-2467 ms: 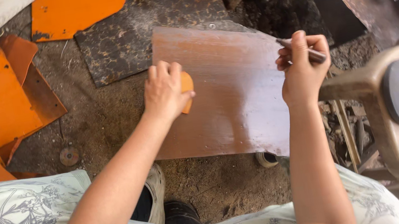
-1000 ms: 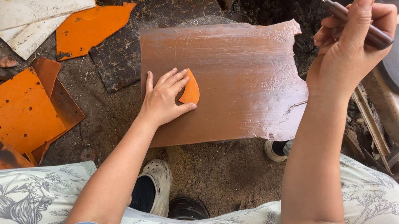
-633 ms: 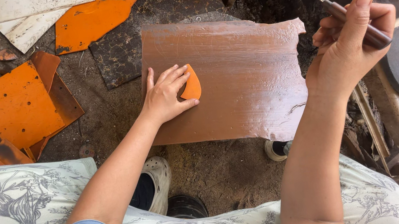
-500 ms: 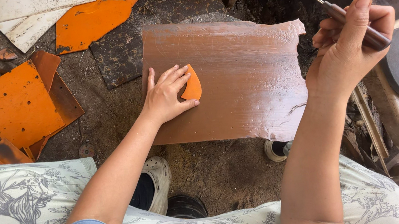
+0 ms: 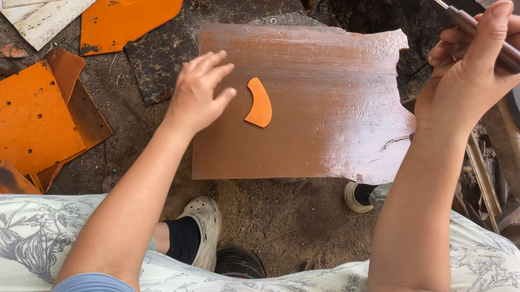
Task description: The person uses a pointed awl to cut a small orange leather piece from a larger sheet. They hold the piece steady with one hand and trace its outline with the awl in the other, then lift the cut piece.
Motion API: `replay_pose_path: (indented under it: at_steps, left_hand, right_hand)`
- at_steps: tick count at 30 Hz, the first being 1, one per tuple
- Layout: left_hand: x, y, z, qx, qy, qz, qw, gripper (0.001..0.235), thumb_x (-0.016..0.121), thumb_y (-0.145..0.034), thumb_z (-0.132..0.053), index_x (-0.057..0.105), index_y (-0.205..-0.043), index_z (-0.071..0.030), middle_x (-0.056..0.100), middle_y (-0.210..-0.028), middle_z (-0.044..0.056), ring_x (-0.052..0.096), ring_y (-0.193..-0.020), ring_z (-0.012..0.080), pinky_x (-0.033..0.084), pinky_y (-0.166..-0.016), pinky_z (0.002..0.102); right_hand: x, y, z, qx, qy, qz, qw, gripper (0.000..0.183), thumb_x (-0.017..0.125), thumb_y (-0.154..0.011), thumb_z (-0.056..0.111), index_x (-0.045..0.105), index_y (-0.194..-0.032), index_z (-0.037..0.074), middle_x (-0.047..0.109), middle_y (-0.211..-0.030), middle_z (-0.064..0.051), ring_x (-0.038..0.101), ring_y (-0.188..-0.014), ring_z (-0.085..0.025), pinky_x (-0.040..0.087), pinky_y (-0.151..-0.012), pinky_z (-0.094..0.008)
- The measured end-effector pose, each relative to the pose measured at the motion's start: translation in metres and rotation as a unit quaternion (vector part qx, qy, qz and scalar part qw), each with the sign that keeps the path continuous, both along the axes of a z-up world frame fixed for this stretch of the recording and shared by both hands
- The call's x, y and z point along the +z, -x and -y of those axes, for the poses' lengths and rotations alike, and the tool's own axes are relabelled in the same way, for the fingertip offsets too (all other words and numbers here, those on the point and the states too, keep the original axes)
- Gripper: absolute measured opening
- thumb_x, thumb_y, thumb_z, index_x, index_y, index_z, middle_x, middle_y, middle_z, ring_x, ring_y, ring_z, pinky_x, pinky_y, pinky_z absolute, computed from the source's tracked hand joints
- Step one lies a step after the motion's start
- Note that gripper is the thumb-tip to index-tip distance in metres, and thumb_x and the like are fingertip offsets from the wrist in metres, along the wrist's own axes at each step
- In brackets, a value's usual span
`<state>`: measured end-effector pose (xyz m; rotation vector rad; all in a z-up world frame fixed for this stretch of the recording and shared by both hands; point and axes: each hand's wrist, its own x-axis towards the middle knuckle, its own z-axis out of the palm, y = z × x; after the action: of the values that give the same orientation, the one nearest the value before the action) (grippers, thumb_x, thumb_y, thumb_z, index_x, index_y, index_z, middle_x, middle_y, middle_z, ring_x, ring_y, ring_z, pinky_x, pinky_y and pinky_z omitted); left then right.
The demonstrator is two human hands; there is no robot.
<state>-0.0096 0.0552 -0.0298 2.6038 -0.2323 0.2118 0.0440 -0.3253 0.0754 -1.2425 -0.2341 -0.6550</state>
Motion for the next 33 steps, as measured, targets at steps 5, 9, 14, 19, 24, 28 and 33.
replay_pose_path:
  at_steps: [5, 9, 14, 19, 24, 28, 33]
  left_hand:
    - [-0.012, 0.007, 0.032, -0.049, -0.017, -0.034, 0.998, 0.052, 0.073, -0.091, -0.040, 0.066, -0.135, -0.014, 0.051, -0.154, 0.006, 0.037, -0.147, 0.0278, 0.022, -0.118, 0.066]
    - [-0.021, 0.022, 0.050, -0.082, -0.053, -0.016, 0.995, 0.053, 0.072, -0.090, -0.050, 0.068, -0.130, -0.015, 0.053, -0.152, 0.005, 0.040, -0.146, 0.0225, 0.022, -0.118, 0.068]
    - [-0.031, 0.030, 0.052, -0.074, -0.043, 0.015, 0.996, 0.051, 0.071, -0.090, -0.048, 0.070, -0.130, -0.016, 0.056, -0.150, 0.003, 0.043, -0.144, 0.0195, 0.022, -0.121, 0.064]
    - [-0.031, 0.028, 0.050, -0.066, -0.009, 0.021, 0.998, 0.049, 0.073, -0.089, -0.046, 0.071, -0.128, -0.017, 0.058, -0.148, 0.002, 0.044, -0.144, 0.0181, 0.020, -0.122, 0.062]
    - [-0.030, 0.029, 0.050, -0.058, -0.002, -0.001, 0.998, 0.048, 0.074, -0.088, -0.048, 0.072, -0.125, -0.017, 0.059, -0.147, 0.001, 0.044, -0.144, 0.0166, 0.020, -0.123, 0.060]
    - [-0.028, 0.028, 0.050, -0.056, 0.004, -0.002, 0.998, 0.049, 0.074, -0.087, -0.048, 0.072, -0.124, -0.017, 0.059, -0.147, 0.000, 0.044, -0.143, 0.0167, 0.020, -0.123, 0.060]
    - [-0.028, 0.029, 0.050, -0.058, -0.002, 0.005, 0.998, 0.047, 0.074, -0.087, -0.046, 0.072, -0.125, -0.017, 0.058, -0.147, 0.000, 0.044, -0.143, 0.0172, 0.020, -0.123, 0.060]
  right_hand:
    - [0.006, 0.006, -0.007, -0.006, -0.001, -0.018, 1.000, 0.034, 0.068, -0.118, 0.028, 0.051, -0.099, 0.005, 0.064, -0.079, -0.013, 0.067, -0.068, -0.016, 0.050, -0.053, -0.028]
    - [0.012, 0.007, -0.015, 0.004, 0.005, -0.049, 0.999, 0.034, 0.069, -0.117, 0.030, 0.052, -0.099, 0.007, 0.066, -0.081, -0.013, 0.070, -0.067, -0.017, 0.053, -0.052, -0.028]
    - [-0.012, -0.001, -0.046, 0.062, 0.085, -0.156, 0.982, 0.031, 0.063, -0.112, 0.033, 0.054, -0.095, 0.008, 0.069, -0.080, -0.010, 0.070, -0.066, -0.016, 0.056, -0.053, -0.026]
    - [-0.066, 0.005, -0.106, 0.150, 0.163, -0.218, 0.950, 0.031, 0.064, -0.105, 0.022, 0.051, -0.080, 0.008, 0.071, -0.073, -0.010, 0.070, -0.057, -0.014, 0.056, -0.046, -0.029]
    - [-0.096, 0.015, -0.135, 0.155, 0.168, -0.257, 0.939, 0.031, 0.068, -0.103, 0.014, 0.051, -0.078, 0.005, 0.068, -0.074, -0.006, 0.070, -0.063, -0.012, 0.054, -0.050, -0.025]
    - [-0.098, 0.016, -0.143, 0.144, 0.184, -0.264, 0.936, 0.032, 0.068, -0.101, 0.013, 0.050, -0.076, 0.005, 0.069, -0.074, -0.006, 0.071, -0.064, -0.011, 0.055, -0.049, -0.025]
    - [-0.103, 0.015, -0.147, 0.141, 0.196, -0.256, 0.936, 0.033, 0.068, -0.101, 0.011, 0.050, -0.075, 0.005, 0.070, -0.074, -0.006, 0.072, -0.066, -0.011, 0.057, -0.050, -0.025]
